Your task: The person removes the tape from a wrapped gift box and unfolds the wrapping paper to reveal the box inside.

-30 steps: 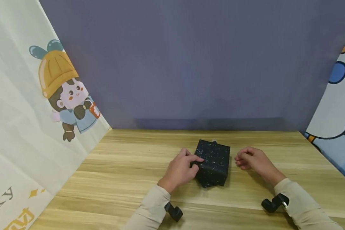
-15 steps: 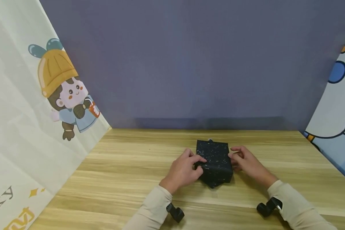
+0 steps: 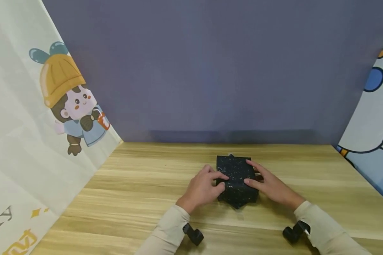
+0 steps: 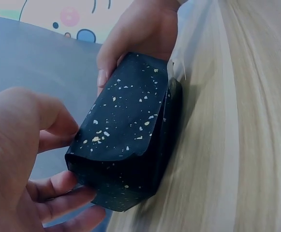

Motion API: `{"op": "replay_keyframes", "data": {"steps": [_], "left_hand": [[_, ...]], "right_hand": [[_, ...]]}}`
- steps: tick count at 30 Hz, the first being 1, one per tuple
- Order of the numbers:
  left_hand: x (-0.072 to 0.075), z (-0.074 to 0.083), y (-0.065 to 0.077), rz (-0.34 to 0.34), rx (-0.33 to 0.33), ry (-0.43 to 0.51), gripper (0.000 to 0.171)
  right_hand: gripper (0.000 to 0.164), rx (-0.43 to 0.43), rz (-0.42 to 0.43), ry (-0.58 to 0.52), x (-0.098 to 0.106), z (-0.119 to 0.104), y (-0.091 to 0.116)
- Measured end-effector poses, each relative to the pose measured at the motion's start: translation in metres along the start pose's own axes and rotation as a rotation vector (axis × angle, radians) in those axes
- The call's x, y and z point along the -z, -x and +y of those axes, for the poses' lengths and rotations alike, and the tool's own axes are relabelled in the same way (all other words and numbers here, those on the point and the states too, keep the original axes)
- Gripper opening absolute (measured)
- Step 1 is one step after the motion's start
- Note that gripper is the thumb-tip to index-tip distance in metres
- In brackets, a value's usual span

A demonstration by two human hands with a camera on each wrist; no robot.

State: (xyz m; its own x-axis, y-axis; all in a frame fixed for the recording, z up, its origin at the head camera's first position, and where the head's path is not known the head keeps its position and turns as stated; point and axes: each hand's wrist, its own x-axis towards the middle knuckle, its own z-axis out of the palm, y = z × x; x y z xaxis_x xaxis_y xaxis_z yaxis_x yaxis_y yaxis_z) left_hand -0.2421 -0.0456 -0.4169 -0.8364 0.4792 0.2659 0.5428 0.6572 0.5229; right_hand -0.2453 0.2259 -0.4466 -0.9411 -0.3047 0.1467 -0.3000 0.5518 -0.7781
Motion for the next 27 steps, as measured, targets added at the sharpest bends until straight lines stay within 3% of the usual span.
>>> {"op": "replay_keyframes", "data": {"steps": [8, 21, 27], "left_hand": [[-0.001, 0.003, -0.008, 0.067, 0.032, -0.066, 0.021], [-0.006, 0.017, -0.036, 0.192, 0.068, -0.432, 0.023], [-0.006, 0.02, -0.036, 0.2, 0.011, -0.567, 0.023]], "right_hand": [[0.086, 0.01, -0.045, -0.055, -0.002, -0.003, -0.001], [0.087, -0.039, -0.051, -0.048, -0.006, 0.003, -0.002], [0.086, -0.045, -0.055, -0.037, -0.004, 0.004, -0.002]]}}
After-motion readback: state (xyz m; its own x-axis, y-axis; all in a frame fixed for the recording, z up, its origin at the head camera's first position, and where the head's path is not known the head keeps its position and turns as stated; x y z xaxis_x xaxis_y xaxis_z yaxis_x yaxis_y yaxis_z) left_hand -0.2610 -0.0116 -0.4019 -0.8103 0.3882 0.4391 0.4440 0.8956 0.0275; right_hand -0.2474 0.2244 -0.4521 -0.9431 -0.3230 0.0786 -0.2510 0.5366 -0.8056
